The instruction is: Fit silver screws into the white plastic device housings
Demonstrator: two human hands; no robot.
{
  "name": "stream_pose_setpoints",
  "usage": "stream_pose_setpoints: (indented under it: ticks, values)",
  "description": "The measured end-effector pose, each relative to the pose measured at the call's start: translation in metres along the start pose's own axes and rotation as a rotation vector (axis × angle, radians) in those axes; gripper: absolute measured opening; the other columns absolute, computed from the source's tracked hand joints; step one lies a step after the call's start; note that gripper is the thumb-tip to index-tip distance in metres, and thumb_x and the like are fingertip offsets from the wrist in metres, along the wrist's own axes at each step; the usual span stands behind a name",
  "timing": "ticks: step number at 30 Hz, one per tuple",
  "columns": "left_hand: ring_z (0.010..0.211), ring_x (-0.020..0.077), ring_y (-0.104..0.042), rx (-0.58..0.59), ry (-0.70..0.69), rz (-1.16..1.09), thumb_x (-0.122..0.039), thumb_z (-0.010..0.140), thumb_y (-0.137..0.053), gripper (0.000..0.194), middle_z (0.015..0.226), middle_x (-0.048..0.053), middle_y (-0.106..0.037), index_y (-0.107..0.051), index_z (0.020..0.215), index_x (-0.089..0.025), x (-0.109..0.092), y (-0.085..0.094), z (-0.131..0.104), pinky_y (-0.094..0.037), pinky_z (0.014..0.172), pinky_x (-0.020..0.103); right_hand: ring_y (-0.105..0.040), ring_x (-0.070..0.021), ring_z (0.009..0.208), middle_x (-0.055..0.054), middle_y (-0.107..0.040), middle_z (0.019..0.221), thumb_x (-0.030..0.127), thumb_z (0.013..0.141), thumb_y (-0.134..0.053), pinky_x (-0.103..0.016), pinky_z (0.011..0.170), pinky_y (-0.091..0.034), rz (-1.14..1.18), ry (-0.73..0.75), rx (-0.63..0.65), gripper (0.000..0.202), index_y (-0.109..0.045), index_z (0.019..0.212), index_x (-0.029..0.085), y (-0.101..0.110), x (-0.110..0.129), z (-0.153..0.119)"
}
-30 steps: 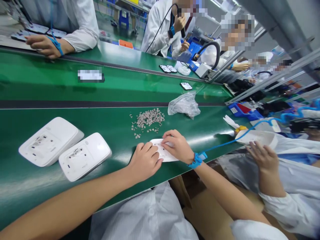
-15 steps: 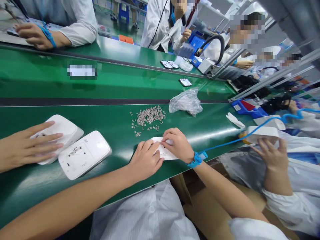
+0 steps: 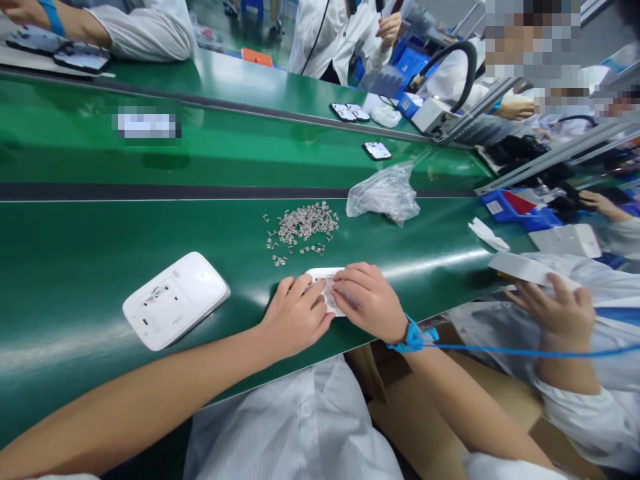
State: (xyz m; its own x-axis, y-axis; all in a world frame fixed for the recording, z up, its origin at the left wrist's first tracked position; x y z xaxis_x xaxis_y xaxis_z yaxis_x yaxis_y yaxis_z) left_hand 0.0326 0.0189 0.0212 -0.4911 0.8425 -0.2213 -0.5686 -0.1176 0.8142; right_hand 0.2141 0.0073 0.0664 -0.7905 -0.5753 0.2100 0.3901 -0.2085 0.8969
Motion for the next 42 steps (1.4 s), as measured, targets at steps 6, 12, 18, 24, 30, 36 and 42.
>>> stream_pose_setpoints:
  ticks: [6, 12, 18, 24, 30, 36, 42]
  values:
    - [0.116, 0.0270, -0.053, 0.010, -0.021, 0.041, -0.031, 0.099, -0.055, 0.021, 0.131, 0.008, -0.065, -0.071, 0.098, -0.017, -0.002, 0.002, 0.000, -0.039, 0.085, 0.043, -0.062, -0.0278, 0.102, -0.009, -0.072, 0.113, 0.011, 0.097, -0.061, -0.043, 0.082, -0.051, -0.027, 0.082, 0.017, 0.010, -0.068, 0.101, 0.017, -0.003, 0.001, -0.013]
    - [0.116, 0.0277, -0.053, 0.035, -0.035, 0.069, -0.030, 0.098, -0.056, 0.021, 0.132, 0.010, -0.064, -0.071, 0.098, -0.017, -0.003, 0.003, -0.001, -0.039, 0.084, 0.043, -0.063, -0.0288, 0.104, -0.008, -0.071, 0.120, 0.011, 0.097, -0.059, -0.046, 0.081, -0.053, -0.030, 0.081, 0.030, 0.018, -0.071, 0.106, 0.020, -0.005, 0.000, -0.017]
    - [0.117, 0.0277, -0.053, 0.041, -0.035, 0.050, -0.030, 0.096, -0.058, 0.019, 0.134, 0.010, -0.063, -0.072, 0.096, -0.017, -0.003, 0.001, 0.000, -0.039, 0.084, 0.044, -0.063, -0.0291, 0.104, -0.006, -0.071, 0.121, 0.011, 0.096, -0.060, -0.049, 0.083, -0.054, -0.010, 0.084, 0.004, 0.025, -0.071, 0.114, 0.023, -0.006, -0.001, -0.019]
    - [0.117, 0.0266, -0.053, 0.032, -0.020, 0.055, -0.030, 0.097, -0.057, 0.018, 0.132, 0.009, -0.065, -0.070, 0.092, -0.018, -0.004, 0.001, 0.001, -0.039, 0.085, 0.043, -0.061, -0.0298, 0.104, -0.009, -0.072, 0.118, 0.008, 0.096, -0.059, -0.049, 0.084, -0.055, -0.003, 0.108, 0.002, 0.024, -0.070, 0.115, 0.018, -0.007, 0.000, -0.017]
    - [0.116, 0.0257, -0.053, 0.011, -0.029, 0.070, -0.029, 0.097, -0.057, 0.018, 0.132, 0.008, -0.066, -0.070, 0.094, -0.018, -0.004, 0.000, 0.000, -0.039, 0.085, 0.043, -0.060, -0.0299, 0.105, -0.011, -0.072, 0.113, 0.007, 0.097, -0.055, -0.050, 0.088, -0.055, 0.026, 0.069, 0.006, 0.022, -0.071, 0.109, 0.016, -0.011, 0.002, -0.014]
    - [0.115, 0.0266, -0.053, 0.020, -0.047, 0.063, -0.030, 0.096, -0.058, 0.018, 0.133, 0.007, -0.065, -0.071, 0.090, -0.019, -0.003, 0.000, 0.000, -0.038, 0.085, 0.044, -0.062, -0.0261, 0.097, -0.008, -0.072, 0.106, 0.014, 0.099, -0.054, -0.047, 0.085, -0.055, 0.192, -0.079, -0.044, 0.018, -0.069, 0.107, 0.021, -0.004, -0.007, 0.000]
    - [0.113, 0.0277, -0.053, 0.026, -0.050, 0.058, -0.030, 0.095, -0.061, 0.016, 0.133, 0.009, -0.064, -0.071, 0.090, -0.018, -0.001, -0.002, -0.001, -0.037, 0.084, 0.044, -0.059, -0.0262, 0.091, -0.008, -0.070, 0.097, 0.013, 0.094, -0.058, -0.044, 0.081, -0.054, 0.135, -0.160, -0.009, 0.014, -0.068, 0.092, 0.022, -0.009, -0.020, 0.014]
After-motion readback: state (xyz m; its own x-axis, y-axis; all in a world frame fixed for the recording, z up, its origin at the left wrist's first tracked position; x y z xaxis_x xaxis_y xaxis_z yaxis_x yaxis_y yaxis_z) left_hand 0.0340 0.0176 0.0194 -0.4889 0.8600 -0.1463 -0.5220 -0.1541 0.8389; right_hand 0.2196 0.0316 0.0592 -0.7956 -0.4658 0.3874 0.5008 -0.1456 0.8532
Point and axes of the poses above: each hand's wrist, its own z-axis towards the middle knuckle, its own y-axis out of the back of the hand, x = y × z, the point moved 2 cm from there along z, towards the middle knuckle
